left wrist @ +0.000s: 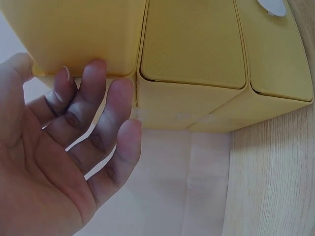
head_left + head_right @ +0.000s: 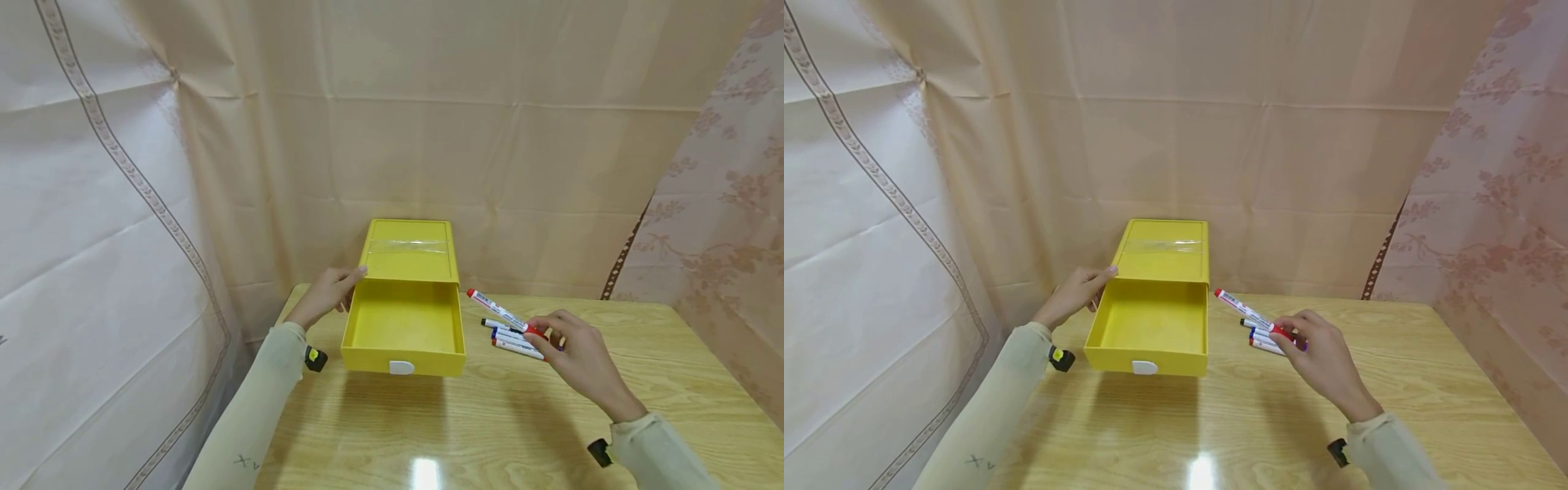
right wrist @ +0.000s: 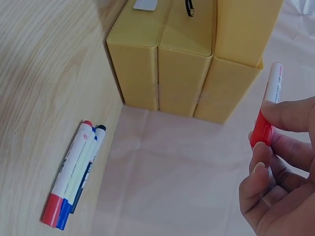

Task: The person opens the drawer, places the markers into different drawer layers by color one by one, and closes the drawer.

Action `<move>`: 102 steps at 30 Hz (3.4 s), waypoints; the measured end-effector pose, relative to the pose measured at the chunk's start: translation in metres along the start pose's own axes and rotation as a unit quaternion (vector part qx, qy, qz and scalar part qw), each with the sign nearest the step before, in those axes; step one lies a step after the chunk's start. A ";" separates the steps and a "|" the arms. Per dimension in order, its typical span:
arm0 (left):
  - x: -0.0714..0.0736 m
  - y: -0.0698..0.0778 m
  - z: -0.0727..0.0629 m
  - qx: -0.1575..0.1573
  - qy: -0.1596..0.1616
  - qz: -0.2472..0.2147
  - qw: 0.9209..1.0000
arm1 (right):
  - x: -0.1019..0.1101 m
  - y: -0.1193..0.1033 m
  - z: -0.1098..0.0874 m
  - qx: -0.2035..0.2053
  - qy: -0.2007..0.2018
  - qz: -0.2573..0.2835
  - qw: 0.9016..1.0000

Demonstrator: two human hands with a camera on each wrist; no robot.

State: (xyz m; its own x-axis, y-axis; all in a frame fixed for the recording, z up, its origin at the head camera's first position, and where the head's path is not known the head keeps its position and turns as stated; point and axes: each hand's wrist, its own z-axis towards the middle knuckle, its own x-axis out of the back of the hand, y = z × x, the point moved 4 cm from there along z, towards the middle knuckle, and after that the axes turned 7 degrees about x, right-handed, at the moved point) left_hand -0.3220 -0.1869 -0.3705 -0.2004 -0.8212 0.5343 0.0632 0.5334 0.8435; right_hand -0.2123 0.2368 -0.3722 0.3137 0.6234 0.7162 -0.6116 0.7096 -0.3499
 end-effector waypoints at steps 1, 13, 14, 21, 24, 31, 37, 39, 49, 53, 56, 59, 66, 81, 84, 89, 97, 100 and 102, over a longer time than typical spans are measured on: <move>0.000 0.000 0.000 0.000 0.000 0.000 1.000 | 0.001 -0.001 0.000 0.001 0.000 0.001 1.000; 0.000 0.002 -0.001 -0.004 0.001 0.006 1.000 | 0.001 -0.010 0.006 0.011 0.002 0.007 1.000; 0.000 0.002 -0.001 -0.004 0.001 0.006 1.000 | 0.001 -0.011 0.007 0.012 0.002 0.009 1.000; 0.001 0.002 -0.001 -0.005 0.006 0.006 1.000 | -0.002 -0.019 0.012 0.024 0.003 0.017 1.000; 0.001 0.002 0.000 -0.005 0.007 0.002 1.000 | -0.003 -0.022 0.014 0.027 0.004 0.018 0.999; 0.001 0.002 -0.001 -0.006 0.005 -0.001 1.000 | -0.006 -0.031 0.019 0.039 0.005 0.034 0.999; 0.001 0.001 -0.001 -0.007 0.008 0.002 1.000 | -0.008 -0.038 0.024 0.049 0.000 0.046 0.998; 0.001 0.001 0.000 -0.007 0.011 0.001 1.000 | -0.009 -0.041 0.026 0.046 -0.003 0.052 0.998; 0.001 -0.001 0.001 -0.004 0.010 -0.006 1.000 | -0.017 -0.053 0.031 0.052 -0.016 0.073 0.996; 0.000 -0.003 0.001 0.000 0.007 -0.007 1.000 | -0.019 -0.056 0.032 0.057 -0.018 0.071 0.996; 0.000 -0.003 0.001 -0.001 0.008 -0.004 1.000 | -0.021 -0.059 0.033 0.061 -0.021 0.070 0.995; 0.000 -0.002 0.001 -0.003 0.010 -0.001 1.000 | -0.023 -0.061 0.035 0.064 -0.023 0.069 0.995; 0.001 0.000 0.001 -0.004 0.010 0.000 1.000 | -0.028 -0.070 0.041 0.063 -0.032 0.076 0.995; 0.001 0.000 0.000 -0.007 0.010 0.000 1.000 | -0.040 -0.086 0.047 0.062 -0.081 0.109 0.989; 0.000 0.000 0.001 -0.008 0.008 -0.001 1.000 | -0.041 -0.088 0.047 0.061 -0.085 0.109 0.989; 0.000 0.000 0.001 -0.008 0.009 -0.002 1.000 | -0.044 -0.090 0.048 0.058 -0.095 0.102 0.989; -0.001 -0.001 0.000 -0.011 0.009 -0.003 1.000 | -0.048 -0.091 0.051 0.048 -0.115 0.116 0.985; -0.001 -0.002 0.000 -0.013 0.007 -0.004 1.000 | -0.050 -0.090 0.052 0.044 -0.117 0.129 0.984; -0.002 -0.002 0.001 -0.013 0.004 -0.007 1.000 | -0.051 -0.089 0.052 0.042 -0.119 0.135 0.983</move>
State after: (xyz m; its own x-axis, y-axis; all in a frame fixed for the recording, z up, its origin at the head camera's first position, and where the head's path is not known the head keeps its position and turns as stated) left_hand -0.3224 -0.1866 -0.3729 -0.1935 -0.8304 0.5224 0.0857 0.5161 0.8522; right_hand -0.2115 0.1250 -0.3458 -0.0405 0.6844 0.7280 -0.7108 0.4923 -0.5024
